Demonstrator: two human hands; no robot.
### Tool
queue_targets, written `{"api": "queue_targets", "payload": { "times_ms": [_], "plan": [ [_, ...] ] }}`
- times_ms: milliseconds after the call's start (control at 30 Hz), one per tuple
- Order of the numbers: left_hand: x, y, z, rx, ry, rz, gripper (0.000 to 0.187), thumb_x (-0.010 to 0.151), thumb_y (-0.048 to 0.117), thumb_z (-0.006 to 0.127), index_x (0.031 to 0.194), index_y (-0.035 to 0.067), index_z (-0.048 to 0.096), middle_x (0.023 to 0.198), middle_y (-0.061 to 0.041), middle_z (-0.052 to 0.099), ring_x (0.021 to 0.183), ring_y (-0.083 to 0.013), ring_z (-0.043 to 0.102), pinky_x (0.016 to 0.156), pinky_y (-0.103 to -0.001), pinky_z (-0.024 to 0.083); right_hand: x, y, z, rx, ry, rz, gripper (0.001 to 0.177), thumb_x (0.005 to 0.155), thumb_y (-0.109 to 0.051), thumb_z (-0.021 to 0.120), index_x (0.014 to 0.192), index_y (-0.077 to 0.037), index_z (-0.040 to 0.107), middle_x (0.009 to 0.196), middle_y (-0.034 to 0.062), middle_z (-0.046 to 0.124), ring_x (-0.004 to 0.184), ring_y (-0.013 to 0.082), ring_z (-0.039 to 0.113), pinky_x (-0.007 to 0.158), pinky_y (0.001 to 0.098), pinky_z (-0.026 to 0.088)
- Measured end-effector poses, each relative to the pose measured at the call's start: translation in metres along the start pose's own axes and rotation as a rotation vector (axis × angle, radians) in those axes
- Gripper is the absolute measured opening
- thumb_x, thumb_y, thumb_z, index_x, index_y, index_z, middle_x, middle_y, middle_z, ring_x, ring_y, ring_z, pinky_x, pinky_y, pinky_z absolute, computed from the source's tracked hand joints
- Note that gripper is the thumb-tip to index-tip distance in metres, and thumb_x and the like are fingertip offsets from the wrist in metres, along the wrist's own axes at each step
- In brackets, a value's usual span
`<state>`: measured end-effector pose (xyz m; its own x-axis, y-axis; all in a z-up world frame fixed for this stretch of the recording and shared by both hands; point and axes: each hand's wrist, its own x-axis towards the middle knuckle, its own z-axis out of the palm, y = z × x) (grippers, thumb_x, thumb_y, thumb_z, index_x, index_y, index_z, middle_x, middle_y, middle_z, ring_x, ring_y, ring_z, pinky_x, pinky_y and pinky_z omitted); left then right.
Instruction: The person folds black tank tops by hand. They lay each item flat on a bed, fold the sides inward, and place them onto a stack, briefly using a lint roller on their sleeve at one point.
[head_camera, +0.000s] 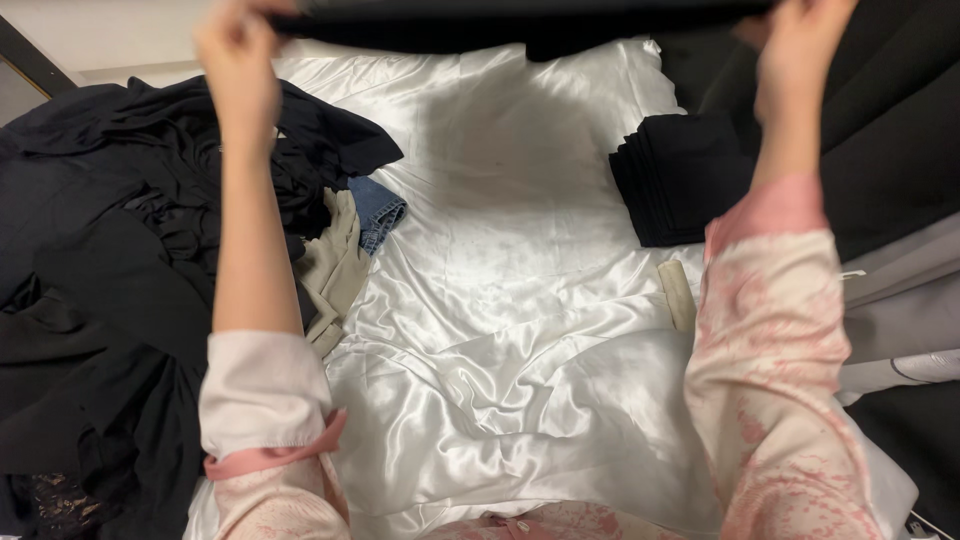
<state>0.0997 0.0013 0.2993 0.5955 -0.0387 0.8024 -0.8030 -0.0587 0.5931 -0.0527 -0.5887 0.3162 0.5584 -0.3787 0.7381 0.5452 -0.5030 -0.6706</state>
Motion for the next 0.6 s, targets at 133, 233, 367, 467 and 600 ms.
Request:
{"api": "queue_targets", "payload": {
  "times_ms": [133, 233, 367, 467, 600],
  "plan": [
    [-0.08, -0.007, 0.009, 0.227, -0.204, -0.291, 0.038, 0.097, -0.002, 0.042, 0.103, 0.002, 0.08, 0.092, -0.009, 0.079, 0.072, -0.0148, 0.076, 0.07, -0.025, 0.062, -0.085, 0.012, 0.015, -0.092, -0.18, 0.136, 0.042, 0.086, 0.02, 0.038, 0.103, 0.003, 0.072, 0.105, 0.0108, 0.074, 0.093, 0.0234, 0.076, 0.073, 0.038, 0.064],
    [-0.144, -0.044, 0.014, 0.229, -0.263, -0.365, 0.038, 0.091, -0.006, 0.043, 0.102, 0.002, 0.079, 0.091, -0.011, 0.079, 0.071, -0.0155, 0.077, 0.062, -0.025, 0.058, -0.151, 0.054, 0.018, -0.154, -0.253, 0.356, 0.044, 0.083, 0.02, 0.04, 0.098, 0.002, 0.077, 0.1, 0.0131, 0.076, 0.087, 0.0216, 0.076, 0.074, 0.0337, 0.063],
    [-0.227, -0.095, 0.013, 0.384, -0.3, -0.578, 0.037, 0.09, -0.004, 0.05, 0.106, 0.007, 0.081, 0.076, -0.017, 0.075, 0.055, -0.0182, 0.067, 0.056, -0.029, 0.053, -0.221, 0.124, 0.012, -0.266, -0.339, 0.523, 0.045, 0.079, 0.018, 0.048, 0.101, -0.003, 0.081, 0.1, 0.0082, 0.079, 0.085, 0.0162, 0.075, 0.076, 0.0286, 0.064],
    [-0.271, -0.105, 0.004, 0.379, -0.366, -0.448, 0.034, 0.088, -0.004, 0.053, 0.104, 0.007, 0.081, 0.081, -0.015, 0.077, 0.062, -0.0158, 0.067, 0.063, -0.029, 0.053, -0.26, 0.151, 0.005, -0.356, -0.371, 0.606, 0.041, 0.079, 0.016, 0.055, 0.104, -0.005, 0.081, 0.096, 0.0089, 0.079, 0.084, 0.0167, 0.075, 0.082, 0.0276, 0.06],
    [-0.3, -0.095, -0.01, 0.532, -0.512, -0.75, 0.038, 0.09, -0.005, 0.054, 0.113, 0.009, 0.08, 0.074, -0.022, 0.072, 0.058, -0.0243, 0.06, 0.063, -0.036, 0.05, -0.281, 0.151, -0.003, -0.443, -0.594, 0.714, 0.038, 0.084, 0.011, 0.067, 0.115, -0.008, 0.078, 0.104, 0.0109, 0.078, 0.096, 0.0223, 0.071, 0.086, 0.0318, 0.056]
  ]
}}
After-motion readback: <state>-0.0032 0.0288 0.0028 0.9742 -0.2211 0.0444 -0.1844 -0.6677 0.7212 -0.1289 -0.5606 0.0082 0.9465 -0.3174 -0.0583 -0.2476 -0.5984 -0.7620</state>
